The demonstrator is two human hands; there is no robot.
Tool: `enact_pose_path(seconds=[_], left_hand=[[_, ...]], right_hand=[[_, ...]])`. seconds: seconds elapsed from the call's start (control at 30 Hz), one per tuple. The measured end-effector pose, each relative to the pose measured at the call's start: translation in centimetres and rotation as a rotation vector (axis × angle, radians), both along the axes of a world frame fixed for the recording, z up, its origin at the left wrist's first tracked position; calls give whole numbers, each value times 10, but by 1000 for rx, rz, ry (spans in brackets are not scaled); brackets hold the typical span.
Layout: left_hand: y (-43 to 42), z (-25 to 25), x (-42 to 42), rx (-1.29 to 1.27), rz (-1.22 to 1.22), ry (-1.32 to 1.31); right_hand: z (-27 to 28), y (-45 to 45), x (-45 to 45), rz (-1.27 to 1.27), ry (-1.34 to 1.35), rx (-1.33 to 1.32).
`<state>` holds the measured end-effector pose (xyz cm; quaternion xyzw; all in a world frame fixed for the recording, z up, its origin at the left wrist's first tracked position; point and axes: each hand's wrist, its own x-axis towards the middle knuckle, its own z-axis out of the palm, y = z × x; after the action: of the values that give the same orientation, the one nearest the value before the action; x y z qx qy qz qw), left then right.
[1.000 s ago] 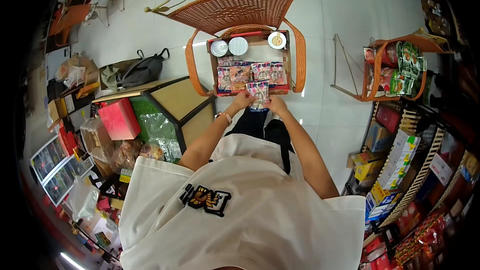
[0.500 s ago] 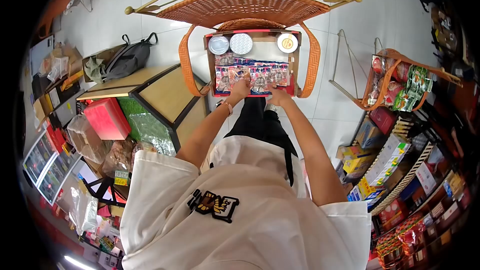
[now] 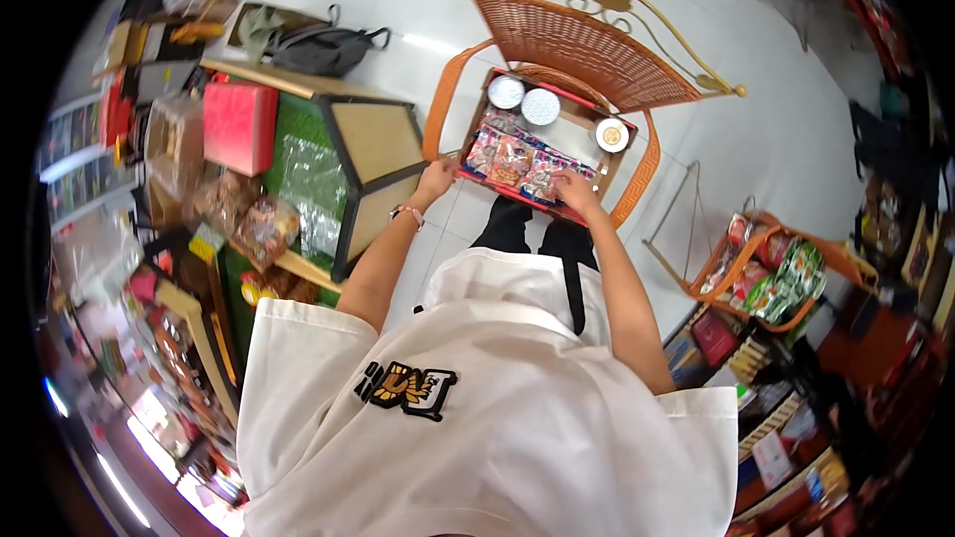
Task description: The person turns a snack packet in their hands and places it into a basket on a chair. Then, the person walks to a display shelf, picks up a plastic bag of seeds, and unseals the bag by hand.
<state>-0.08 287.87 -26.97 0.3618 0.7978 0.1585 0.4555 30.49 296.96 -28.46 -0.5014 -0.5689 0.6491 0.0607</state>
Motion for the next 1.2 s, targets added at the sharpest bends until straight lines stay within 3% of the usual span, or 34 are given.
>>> enact_pose_path(seconds=[0.1, 0.17, 0.2, 0.23, 0.27, 0.37, 0.4, 0.43, 0.53, 0.63, 0.67, 0.73, 0.8, 0.83, 0.97, 1.07, 1.2], left_hand=[[-45, 9, -4, 7, 168, -21], [-86, 10, 3, 77, 303, -28], [-106, 9, 14, 81, 361, -11], [-129, 8, 28, 103, 515, -56], [-156, 6, 44, 127, 670, -98], [-227, -5, 117, 127, 866, -160], [-241, 10, 145, 14, 864, -149], [-266, 1, 172, -28, 804, -132], [-310, 15, 248, -234, 680, -25], [-331, 27, 289, -158, 1104, 9], [-339, 25, 296, -135, 1195, -21], [-353, 18, 313, -170, 1231, -53], [-363, 14, 321, -282, 1181, -51], [-365, 14, 320, -286, 1200, -45], [-376, 9, 305, -206, 1324, -58], [-389, 14, 279, -129, 1436, -50], [-423, -2, 235, -16, 1508, -219]], right_hand=[[38, 3, 26, 80, -171, 90], [-3, -8, 65, 205, -340, 89], [12, -12, 76, 291, -390, 160], [-25, -16, 101, 444, -590, 172], [-12, -18, 114, 374, -436, 55], [-17, -19, 128, 534, -514, 135], [-48, -21, 140, 539, -431, 304], [-75, -21, 144, 417, -359, 65], [-37, -18, 119, 585, -367, -166], [-16, -8, 88, 935, -525, -49], [-77, 4, 95, 1094, -491, 96], [-88, 3, 70, 849, -454, -40], [-127, 12, 37, 1153, -424, 332], [-80, -11, 8, 841, -349, 16], [-25, -66, -88, 1065, -346, 114], [-28, -109, -147, 1298, -426, 257], [-9, -190, -219, 1355, -386, 133]])
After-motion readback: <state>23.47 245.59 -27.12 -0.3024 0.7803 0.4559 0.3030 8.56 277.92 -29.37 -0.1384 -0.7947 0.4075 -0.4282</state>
